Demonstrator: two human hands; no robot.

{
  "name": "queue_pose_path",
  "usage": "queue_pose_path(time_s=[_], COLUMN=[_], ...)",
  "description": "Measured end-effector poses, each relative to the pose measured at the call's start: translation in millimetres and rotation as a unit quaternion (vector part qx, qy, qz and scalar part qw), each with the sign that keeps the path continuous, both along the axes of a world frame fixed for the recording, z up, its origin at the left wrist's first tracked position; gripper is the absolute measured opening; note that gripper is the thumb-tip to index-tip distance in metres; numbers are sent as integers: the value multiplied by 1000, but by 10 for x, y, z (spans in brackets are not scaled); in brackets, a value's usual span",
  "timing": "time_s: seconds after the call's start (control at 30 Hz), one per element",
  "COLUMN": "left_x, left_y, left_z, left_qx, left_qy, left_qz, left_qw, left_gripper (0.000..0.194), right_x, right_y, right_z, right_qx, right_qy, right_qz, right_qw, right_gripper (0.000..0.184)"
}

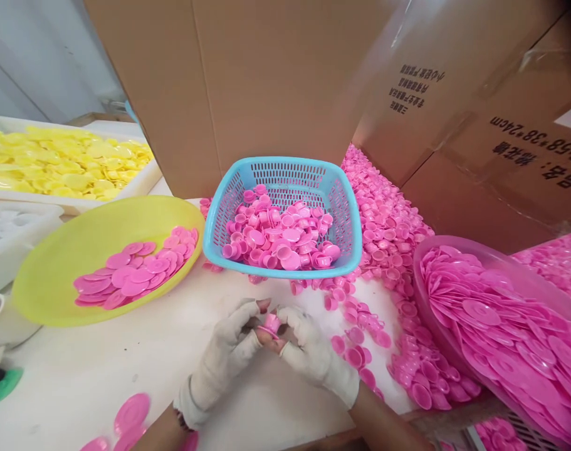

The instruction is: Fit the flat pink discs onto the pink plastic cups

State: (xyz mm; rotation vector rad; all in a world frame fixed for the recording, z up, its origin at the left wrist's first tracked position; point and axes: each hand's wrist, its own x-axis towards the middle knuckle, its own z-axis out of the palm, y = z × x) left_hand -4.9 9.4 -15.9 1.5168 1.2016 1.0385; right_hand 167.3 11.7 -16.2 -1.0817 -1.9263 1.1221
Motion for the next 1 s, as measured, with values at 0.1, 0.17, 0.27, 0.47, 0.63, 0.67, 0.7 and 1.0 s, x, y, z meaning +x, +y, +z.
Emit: queue_pose_path(time_s=[0.1,0.17,0.27,0.47,0.63,0.67,0.7,1.0], left_x=[-45,-51,-37,-29,-52,-51,-48,-65], left_y=[-14,-47,-106,-179,-162,-153,-145,-152], left_z=[28,62,110,70,13,15,20,-26], left_qx=[124,158,188,162,57,69,85,130], left_qy=[26,44,70,15,-99,-93,-79,-15], left_qz=[-27,-20,3,49,-9,-21,-28,-38], left_qw=[992,986,980,985,993,993,993,991], left_gripper=[17,12,12,20,32,31,27,32], right_x=[21,34,33,1,22,29,35,60], right_y=[-29,-44,-60,-71,-76,-80,-86,-74], right_z=[72,79,56,63,56,53,50,46], right_qx=[27,65,87,89,155,168,180,211], right_qy=[9,2,-13,-2,-56,-78,-101,-105], right_qz=[32,49,65,40,11,18,23,10], right_qw=[999,997,994,995,986,982,978,972], right_gripper=[6,8,15,20,16,17,19,23])
